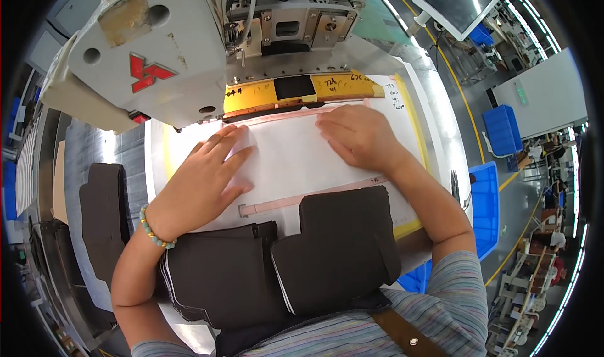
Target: Using an industrial sewing machine to join pieces of dark material.
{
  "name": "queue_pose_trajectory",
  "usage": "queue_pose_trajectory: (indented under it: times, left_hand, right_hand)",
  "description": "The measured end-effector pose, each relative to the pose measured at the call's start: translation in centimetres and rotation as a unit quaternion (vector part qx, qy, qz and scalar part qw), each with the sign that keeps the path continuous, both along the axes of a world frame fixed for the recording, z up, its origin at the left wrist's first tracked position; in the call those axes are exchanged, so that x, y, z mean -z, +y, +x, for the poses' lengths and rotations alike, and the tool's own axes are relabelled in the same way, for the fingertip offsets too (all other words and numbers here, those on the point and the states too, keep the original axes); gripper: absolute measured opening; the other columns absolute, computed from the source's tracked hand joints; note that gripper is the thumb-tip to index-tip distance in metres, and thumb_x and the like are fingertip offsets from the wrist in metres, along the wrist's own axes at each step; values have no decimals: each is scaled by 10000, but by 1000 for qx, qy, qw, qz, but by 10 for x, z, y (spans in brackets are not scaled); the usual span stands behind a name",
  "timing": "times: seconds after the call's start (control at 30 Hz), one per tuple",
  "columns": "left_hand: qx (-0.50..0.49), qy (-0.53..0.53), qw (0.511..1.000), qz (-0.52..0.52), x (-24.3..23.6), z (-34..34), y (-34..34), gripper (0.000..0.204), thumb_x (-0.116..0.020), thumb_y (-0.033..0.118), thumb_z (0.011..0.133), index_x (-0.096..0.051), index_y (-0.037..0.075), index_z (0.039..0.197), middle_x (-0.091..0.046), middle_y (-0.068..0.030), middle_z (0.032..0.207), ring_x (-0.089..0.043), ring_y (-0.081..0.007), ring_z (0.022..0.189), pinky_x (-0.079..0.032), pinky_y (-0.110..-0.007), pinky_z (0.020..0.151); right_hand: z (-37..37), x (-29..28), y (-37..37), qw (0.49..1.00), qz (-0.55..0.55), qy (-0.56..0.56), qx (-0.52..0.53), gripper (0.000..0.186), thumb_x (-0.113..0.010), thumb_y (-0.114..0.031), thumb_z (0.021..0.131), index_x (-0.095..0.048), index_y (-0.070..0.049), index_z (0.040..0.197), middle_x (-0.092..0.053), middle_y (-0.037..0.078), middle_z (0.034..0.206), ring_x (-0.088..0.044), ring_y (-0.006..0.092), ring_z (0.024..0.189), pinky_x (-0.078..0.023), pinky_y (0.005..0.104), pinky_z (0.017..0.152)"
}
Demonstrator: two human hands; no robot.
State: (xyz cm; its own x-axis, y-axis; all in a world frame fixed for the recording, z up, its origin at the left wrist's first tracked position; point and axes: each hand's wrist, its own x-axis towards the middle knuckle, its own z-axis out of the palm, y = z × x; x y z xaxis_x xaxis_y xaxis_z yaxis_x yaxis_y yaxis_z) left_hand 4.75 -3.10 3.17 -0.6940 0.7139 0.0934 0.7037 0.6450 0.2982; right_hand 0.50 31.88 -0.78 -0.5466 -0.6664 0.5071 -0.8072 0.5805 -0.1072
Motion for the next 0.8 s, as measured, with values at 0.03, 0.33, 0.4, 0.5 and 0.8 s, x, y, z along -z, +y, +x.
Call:
queue_pose_trajectory:
  times: [0.03, 0.33, 0.4, 0.5, 0.8]
  left_hand:
    - [29, -7, 999, -20, -11, 2, -1, 560, -796, 228, 938, -622, 13, 1425, -572, -232, 1512, -511, -409, 1463, -455, -498, 1181]
    - [23, -130, 991, 17, -81, 49, -24, 351, -858, 90, 801, -724, 3, 1113, -696, -136, 1044, -675, -348, 933, -558, -445, 831]
    - [28, -135, 990, 18, -80, 58, -24, 343, -867, 92, 789, -724, 1, 1087, -689, -126, 1030, -673, -335, 916, -558, -434, 815]
    - [42, -120, 991, 36, -77, 71, -20, 354, -880, 80, 760, -723, 8, 1069, -657, -113, 1026, -664, -330, 929, -550, -435, 803]
    - [4, -88, 992, 90, -55, 84, -21, 399, -872, 29, 759, -671, 31, 1103, -605, -107, 1017, -621, -321, 954, -519, -440, 833]
  right_hand:
    - [-2, -3, 6, 1000, 8, -3, 7, 206, -794, -88, 886, -803, -59, 1090, -803, 86, 1109, -763, 280, 1018, -619, 393, 887]
    - [47, -105, -7, 967, -106, -224, -58, 173, -757, -105, 974, -801, -16, 1115, -799, 135, 1059, -751, 315, 979, -586, 386, 857]
    - [65, -104, -35, 952, -72, -258, -145, 192, -766, -133, 960, -783, -13, 1109, -789, 122, 1059, -732, 317, 983, -590, 400, 850]
    - [84, -91, -67, 941, -47, -279, -187, 229, -763, -167, 956, -764, -21, 1133, -767, 108, 1035, -713, 321, 977, -590, 419, 847]
    - [103, -66, -106, 936, -4, -331, -122, 270, -776, -218, 941, -697, -39, 1127, -739, 111, 961, -720, 337, 913, -572, 444, 796]
